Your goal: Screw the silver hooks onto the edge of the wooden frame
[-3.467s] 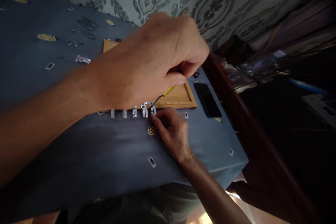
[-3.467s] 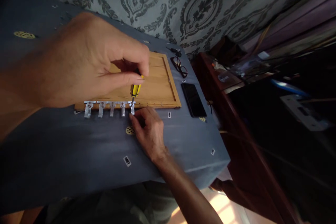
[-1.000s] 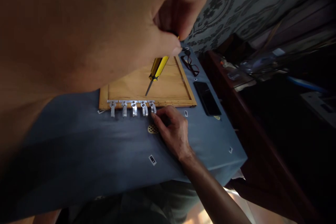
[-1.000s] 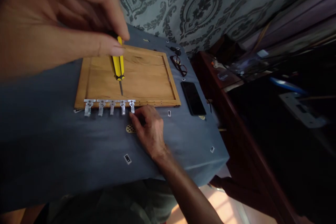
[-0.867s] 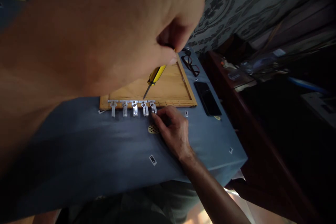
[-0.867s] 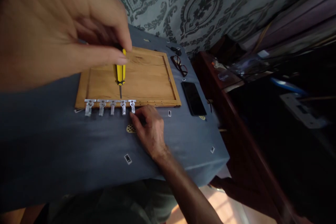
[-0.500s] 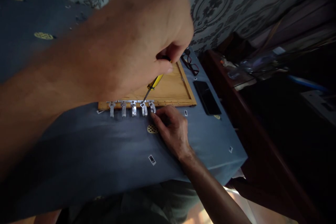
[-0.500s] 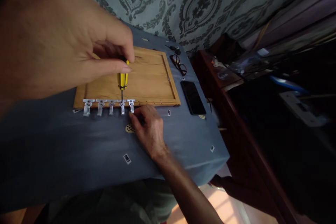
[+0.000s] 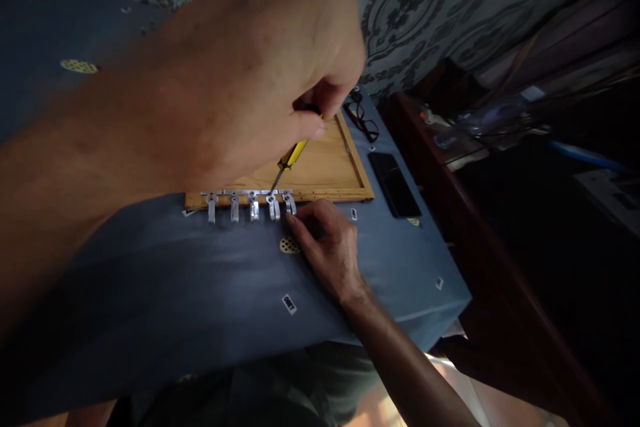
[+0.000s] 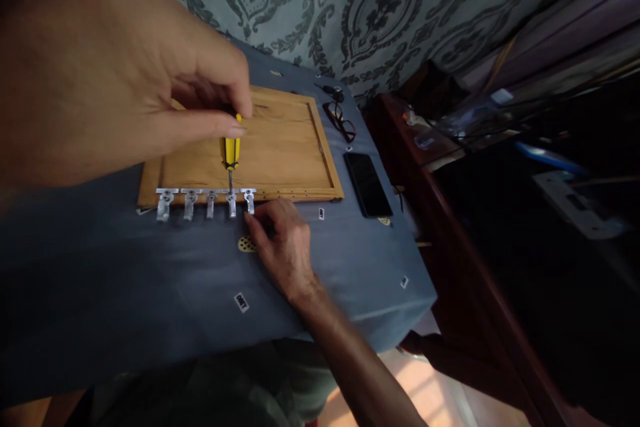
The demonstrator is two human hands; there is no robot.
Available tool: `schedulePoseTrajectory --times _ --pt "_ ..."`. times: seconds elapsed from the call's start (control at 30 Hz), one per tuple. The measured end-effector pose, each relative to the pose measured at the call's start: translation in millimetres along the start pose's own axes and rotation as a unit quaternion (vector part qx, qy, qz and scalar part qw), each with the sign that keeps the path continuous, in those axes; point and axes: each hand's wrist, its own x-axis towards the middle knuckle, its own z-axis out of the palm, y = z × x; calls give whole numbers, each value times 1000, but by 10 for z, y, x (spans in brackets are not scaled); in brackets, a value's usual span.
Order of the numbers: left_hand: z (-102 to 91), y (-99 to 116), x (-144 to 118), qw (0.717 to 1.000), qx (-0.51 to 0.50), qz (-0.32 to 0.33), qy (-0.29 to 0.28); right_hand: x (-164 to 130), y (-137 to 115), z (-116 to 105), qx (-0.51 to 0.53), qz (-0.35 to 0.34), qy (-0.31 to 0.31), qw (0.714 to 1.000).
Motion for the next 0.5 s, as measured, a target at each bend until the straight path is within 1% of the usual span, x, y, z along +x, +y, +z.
schedulePoseTrajectory --times 0.13,0.27,0.37,0.43,0.5 --pt "8 -12 18 1000 2 -9 -7 -1 10 6 3 -8 5 1000" --pt "-13 17 -4 1000 -28 12 1 0 7 6 1 -12 4 1000" --pt "-26 49 -2 1000 -19 -4 -2 1 4 6 0 -6 3 1000" --pt "20 29 47 1000 -3 -14 -9 1 4 8 1 -5 4 1000" --pt "127 -42 142 1000 -11 10 -26 0 3 10 1 -5 3 1000"
